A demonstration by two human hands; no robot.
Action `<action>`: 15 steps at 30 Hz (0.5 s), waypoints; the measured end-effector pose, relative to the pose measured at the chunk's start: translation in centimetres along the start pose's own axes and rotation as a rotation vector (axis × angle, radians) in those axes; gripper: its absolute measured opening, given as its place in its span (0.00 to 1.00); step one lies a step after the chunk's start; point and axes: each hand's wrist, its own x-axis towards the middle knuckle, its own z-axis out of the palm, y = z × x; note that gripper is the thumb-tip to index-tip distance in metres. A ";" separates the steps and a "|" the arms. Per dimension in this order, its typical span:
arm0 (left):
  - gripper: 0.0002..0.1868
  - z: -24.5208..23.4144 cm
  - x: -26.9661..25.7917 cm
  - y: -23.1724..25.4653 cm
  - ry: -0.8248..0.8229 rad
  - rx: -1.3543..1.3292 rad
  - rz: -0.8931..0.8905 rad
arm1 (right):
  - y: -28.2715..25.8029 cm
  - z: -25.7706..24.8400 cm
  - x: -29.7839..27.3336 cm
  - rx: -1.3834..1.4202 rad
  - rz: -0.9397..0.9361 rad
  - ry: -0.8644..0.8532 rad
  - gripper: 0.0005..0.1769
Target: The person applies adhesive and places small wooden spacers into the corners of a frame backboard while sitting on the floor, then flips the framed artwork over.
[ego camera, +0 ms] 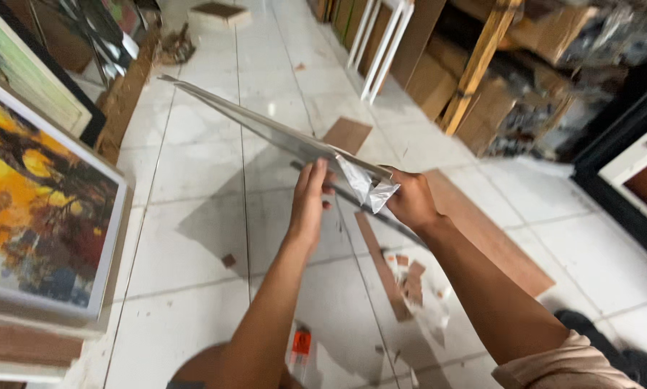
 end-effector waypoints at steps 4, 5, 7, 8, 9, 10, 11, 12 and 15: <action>0.30 -1.9 0.6 -0.9 0.081 -0.194 -0.042 | 3.3 1.6 4.7 -0.072 0.012 0.116 0.10; 0.29 -2.4 0.5 -1.0 0.123 -0.194 -0.081 | 2.7 1.4 5.9 -0.036 0.085 0.153 0.14; 0.28 -3.1 0.5 -1.1 0.157 -0.203 -0.107 | 2.7 1.4 8.2 -0.007 0.143 0.200 0.18; 0.29 -3.3 0.6 -1.0 0.169 -0.234 -0.123 | 3.1 1.7 9.3 0.027 0.186 0.235 0.17; 0.31 -3.6 0.5 -1.1 0.183 -0.263 -0.142 | 3.6 2.1 10.3 0.063 0.230 0.266 0.16; 0.31 -3.7 1.1 -1.3 0.177 -0.270 -0.131 | 3.4 2.0 11.3 0.059 0.218 0.273 0.16; 0.27 -3.8 1.6 -1.6 0.240 -0.292 -0.158 | 3.3 1.9 12.1 0.057 0.288 0.236 0.11; 0.23 -3.9 2.1 -1.9 0.302 -0.315 -0.185 | 3.2 1.8 12.9 0.055 0.358 0.198 0.07; 0.22 -3.4 1.3 -1.1 0.320 -0.312 -0.223 | 0.2 1.6 14.5 0.103 0.531 0.198 0.06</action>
